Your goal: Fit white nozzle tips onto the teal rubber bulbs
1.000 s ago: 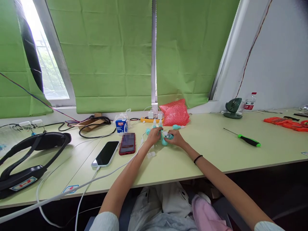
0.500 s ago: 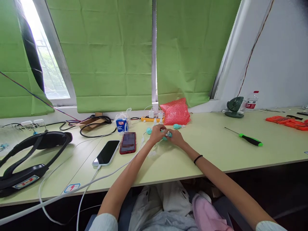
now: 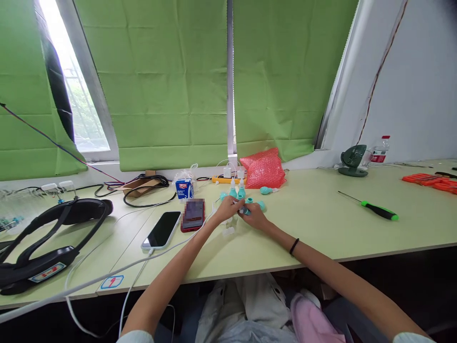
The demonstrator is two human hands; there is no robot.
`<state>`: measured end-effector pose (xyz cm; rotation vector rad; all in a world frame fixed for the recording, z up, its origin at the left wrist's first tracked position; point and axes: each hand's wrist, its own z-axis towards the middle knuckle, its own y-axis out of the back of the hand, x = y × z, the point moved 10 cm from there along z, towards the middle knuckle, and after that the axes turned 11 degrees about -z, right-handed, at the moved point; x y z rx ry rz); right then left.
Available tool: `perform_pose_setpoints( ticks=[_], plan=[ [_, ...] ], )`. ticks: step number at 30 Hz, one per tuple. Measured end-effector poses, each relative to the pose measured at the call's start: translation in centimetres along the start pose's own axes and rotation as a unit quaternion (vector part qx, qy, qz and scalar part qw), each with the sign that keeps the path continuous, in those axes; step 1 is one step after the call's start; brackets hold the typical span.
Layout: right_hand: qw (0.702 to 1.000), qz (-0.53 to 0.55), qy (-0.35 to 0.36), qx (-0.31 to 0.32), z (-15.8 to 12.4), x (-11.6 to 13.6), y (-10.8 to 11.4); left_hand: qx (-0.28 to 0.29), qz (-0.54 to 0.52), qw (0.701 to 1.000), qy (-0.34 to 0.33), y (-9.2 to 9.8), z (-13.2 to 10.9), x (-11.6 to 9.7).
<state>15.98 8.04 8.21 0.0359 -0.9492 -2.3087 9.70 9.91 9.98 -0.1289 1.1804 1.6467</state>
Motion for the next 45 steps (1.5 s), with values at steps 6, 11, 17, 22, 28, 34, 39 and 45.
perform_pose_setpoints(
  ticks=[6, 11, 17, 22, 28, 34, 39, 45],
  plan=[
    [0.998, 0.055, 0.009, 0.0, -0.4, 0.5, 0.4, -0.007, 0.034, 0.999, -0.004, 1.7, -0.3, 1.1],
    [0.993, 0.108, -0.047, -0.018, -0.1, -1.7, 0.9, -0.037, 0.104, 0.993, -0.042, 2.4, -1.4, -0.3],
    [0.984, 0.155, -0.084, -0.008, -0.2, -2.7, 0.5, 0.052, 0.168, 0.979, -0.103, -1.1, -2.4, -0.7],
    [0.978, 0.188, -0.093, 0.016, -0.1, -2.5, 0.1, 0.054, 0.19, 0.972, -0.13, -1.3, -2.5, -1.1],
    [0.959, 0.25, -0.114, 0.063, -0.1, -2.7, -1.2, -0.018, 0.199, 0.972, -0.125, 0.4, -2.6, -1.8],
    [0.937, 0.304, -0.127, 0.111, -0.3, -2.6, -2.6, -0.039, 0.214, 0.964, -0.154, 0.8, -2.6, -2.2],
    [0.928, 0.313, -0.148, 0.139, -0.5, -3.2, -3.6, -0.038, 0.254, 0.952, -0.164, -0.1, -2.2, -2.0],
    [0.927, 0.294, -0.172, 0.157, -0.8, -3.8, -4.7, -0.018, 0.292, 0.94, -0.177, -1.4, -2.6, -2.5]
  ],
)
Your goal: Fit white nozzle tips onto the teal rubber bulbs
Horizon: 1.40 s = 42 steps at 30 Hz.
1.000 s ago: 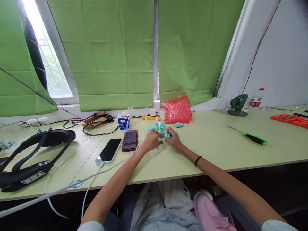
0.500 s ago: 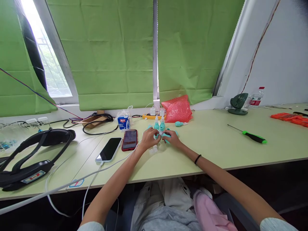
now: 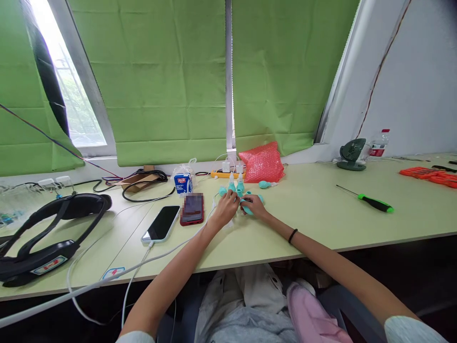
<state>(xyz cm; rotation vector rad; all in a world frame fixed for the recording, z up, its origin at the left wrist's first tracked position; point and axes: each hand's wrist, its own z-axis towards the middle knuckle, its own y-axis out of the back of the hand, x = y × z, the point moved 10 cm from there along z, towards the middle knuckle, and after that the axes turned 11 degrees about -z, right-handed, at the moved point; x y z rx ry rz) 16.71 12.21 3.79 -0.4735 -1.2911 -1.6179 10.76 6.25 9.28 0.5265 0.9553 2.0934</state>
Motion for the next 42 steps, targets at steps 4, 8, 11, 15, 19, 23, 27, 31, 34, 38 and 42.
perform_pose_setpoints(
  ticks=[4, 8, 11, 15, 19, 23, 27, 31, 34, 38, 42],
  plan=[
    [1.0, -0.02, -0.008, -0.016, 0.0, -0.3, 0.1, 0.007, -0.005, 1.0, 0.0, -0.3, 0.0, -0.3],
    [0.998, -0.043, 0.001, -0.046, -0.2, 0.0, 0.8, -0.006, -0.031, 0.999, 0.031, -0.4, 0.1, 0.9],
    [0.995, -0.063, 0.015, -0.073, -0.6, 0.6, 1.6, -0.013, -0.062, 0.997, 0.05, -0.4, 0.1, 1.7],
    [0.991, -0.087, 0.032, -0.098, -0.9, 1.5, 2.3, -0.012, -0.104, 0.993, 0.053, -0.3, 0.1, 2.1],
    [0.988, -0.098, 0.042, -0.108, -0.9, 1.9, 2.5, -0.024, -0.134, 0.988, 0.066, -0.1, 0.0, 2.2],
    [0.988, -0.103, 0.047, -0.105, -0.7, 1.9, 2.4, -0.05, -0.162, 0.981, 0.092, 0.4, -0.2, 2.5],
    [0.984, -0.121, 0.065, -0.109, -0.9, 2.3, 2.4, -0.054, -0.194, 0.973, 0.114, 0.5, -0.3, 3.2],
    [0.979, -0.141, 0.083, -0.122, -1.2, 2.7, 2.5, -0.025, -0.231, 0.963, 0.139, -0.1, -0.4, 4.1],
    [0.974, -0.153, 0.089, -0.139, -1.4, 3.0, 2.7, 0.003, -0.254, 0.956, 0.15, -0.8, -0.4, 4.4],
    [0.971, -0.166, 0.09, -0.149, -1.6, 3.1, 2.8, 0.014, -0.255, 0.954, 0.156, -1.3, -0.5, 4.1],
    [0.968, -0.175, 0.091, -0.156, -1.6, 3.0, 2.7, 0.006, -0.239, 0.958, 0.161, -1.5, -0.6, 3.8]
  ],
)
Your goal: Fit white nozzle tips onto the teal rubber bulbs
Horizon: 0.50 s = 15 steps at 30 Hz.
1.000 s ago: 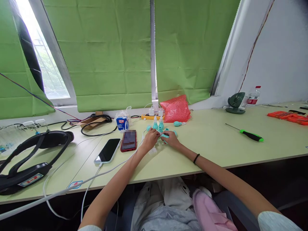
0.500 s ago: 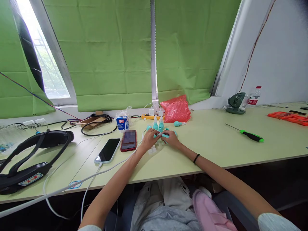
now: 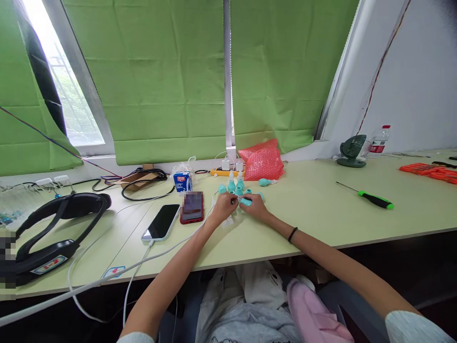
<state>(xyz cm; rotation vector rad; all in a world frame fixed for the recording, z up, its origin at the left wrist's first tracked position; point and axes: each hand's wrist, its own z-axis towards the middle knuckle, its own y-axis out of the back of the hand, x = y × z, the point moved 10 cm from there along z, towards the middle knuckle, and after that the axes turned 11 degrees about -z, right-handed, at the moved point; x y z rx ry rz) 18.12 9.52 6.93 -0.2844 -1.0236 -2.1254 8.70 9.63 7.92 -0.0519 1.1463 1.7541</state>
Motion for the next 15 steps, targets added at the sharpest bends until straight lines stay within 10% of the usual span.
perform_pose_setpoints(
  ticks=[15],
  plan=[
    [1.0, -0.019, 0.015, -0.01, 0.1, 0.0, -0.1, 0.003, 0.043, 0.999, 0.028, 0.0, 0.0, 1.2]
  ],
)
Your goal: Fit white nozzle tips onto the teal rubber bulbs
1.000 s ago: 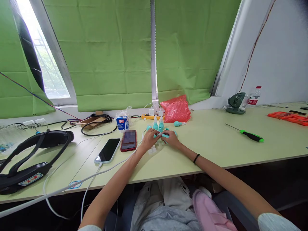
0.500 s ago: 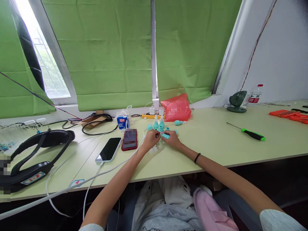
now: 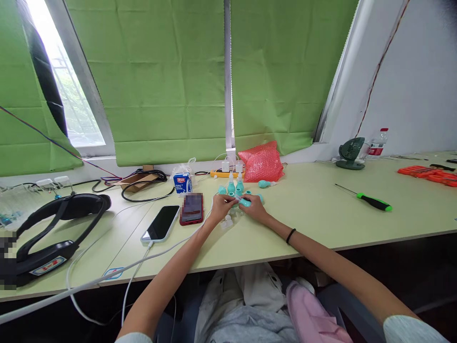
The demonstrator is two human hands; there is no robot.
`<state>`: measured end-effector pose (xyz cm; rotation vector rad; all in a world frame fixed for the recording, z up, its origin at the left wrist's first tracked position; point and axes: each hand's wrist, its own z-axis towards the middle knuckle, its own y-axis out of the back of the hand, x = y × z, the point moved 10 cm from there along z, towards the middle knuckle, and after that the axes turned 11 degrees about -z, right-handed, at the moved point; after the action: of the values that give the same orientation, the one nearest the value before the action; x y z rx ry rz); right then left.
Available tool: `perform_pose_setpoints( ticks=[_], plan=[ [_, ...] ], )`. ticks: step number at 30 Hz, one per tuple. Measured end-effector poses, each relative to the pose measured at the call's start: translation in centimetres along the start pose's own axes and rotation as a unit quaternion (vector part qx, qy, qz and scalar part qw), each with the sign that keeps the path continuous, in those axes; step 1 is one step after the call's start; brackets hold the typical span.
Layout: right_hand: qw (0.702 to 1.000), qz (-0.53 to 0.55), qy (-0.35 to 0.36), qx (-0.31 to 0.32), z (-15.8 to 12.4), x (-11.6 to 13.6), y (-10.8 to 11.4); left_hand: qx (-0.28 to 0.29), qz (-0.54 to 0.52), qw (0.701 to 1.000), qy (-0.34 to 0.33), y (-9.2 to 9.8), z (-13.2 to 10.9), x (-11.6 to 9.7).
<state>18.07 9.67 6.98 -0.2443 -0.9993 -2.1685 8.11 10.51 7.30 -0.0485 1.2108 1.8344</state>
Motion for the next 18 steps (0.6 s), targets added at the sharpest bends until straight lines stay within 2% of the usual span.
perform_pose_setpoints(
  ticks=[11, 18],
  plan=[
    [1.0, -0.017, -0.004, 0.022, 0.1, -0.5, -1.1, 0.049, 0.133, 0.987, -0.08, -1.4, -1.0, -3.1],
    [0.999, -0.032, -0.005, 0.041, -0.1, -0.6, -1.3, 0.038, 0.163, 0.984, -0.059, -1.5, -0.6, -2.6]
  ],
)
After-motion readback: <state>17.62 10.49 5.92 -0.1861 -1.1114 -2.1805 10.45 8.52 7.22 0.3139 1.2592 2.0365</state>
